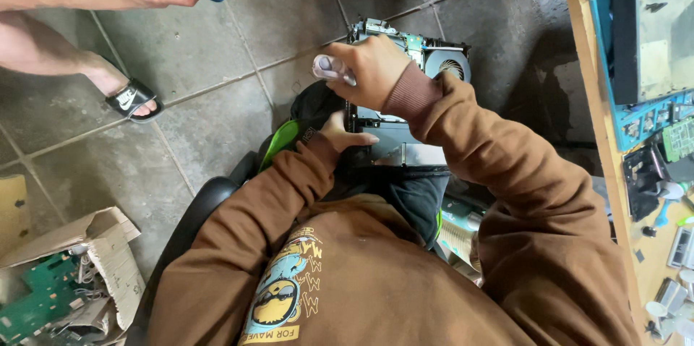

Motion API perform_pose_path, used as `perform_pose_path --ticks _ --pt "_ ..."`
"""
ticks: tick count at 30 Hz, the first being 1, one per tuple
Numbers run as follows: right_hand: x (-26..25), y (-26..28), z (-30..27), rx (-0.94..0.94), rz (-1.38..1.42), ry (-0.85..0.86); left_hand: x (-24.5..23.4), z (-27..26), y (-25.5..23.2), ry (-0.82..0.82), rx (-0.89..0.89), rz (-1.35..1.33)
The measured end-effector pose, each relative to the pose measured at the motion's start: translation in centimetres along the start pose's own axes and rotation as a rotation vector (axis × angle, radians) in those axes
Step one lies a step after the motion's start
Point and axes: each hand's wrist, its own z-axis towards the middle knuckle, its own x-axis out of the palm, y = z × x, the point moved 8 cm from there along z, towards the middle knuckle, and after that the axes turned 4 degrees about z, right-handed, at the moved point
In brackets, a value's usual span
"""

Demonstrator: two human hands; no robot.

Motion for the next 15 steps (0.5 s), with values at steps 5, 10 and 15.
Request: perform_pose_path --ticks 5,10,15 --pt "1.1 -1.2 -0.4 0.01 0.203 0.06 -1.1 -0.6 -1.5 0.09 0.169 -0.182" --pt "-1.0 -4.9 1.9 0.063 0.235 0.022 0.8 -1.5 -3.0 0.231 0.19 -0.304" --pt "-3.6 -4.9 4.5 -0.188 -0.01 -0.27 1.1 0.0 -0.8 0.127 -0.007 -0.315"
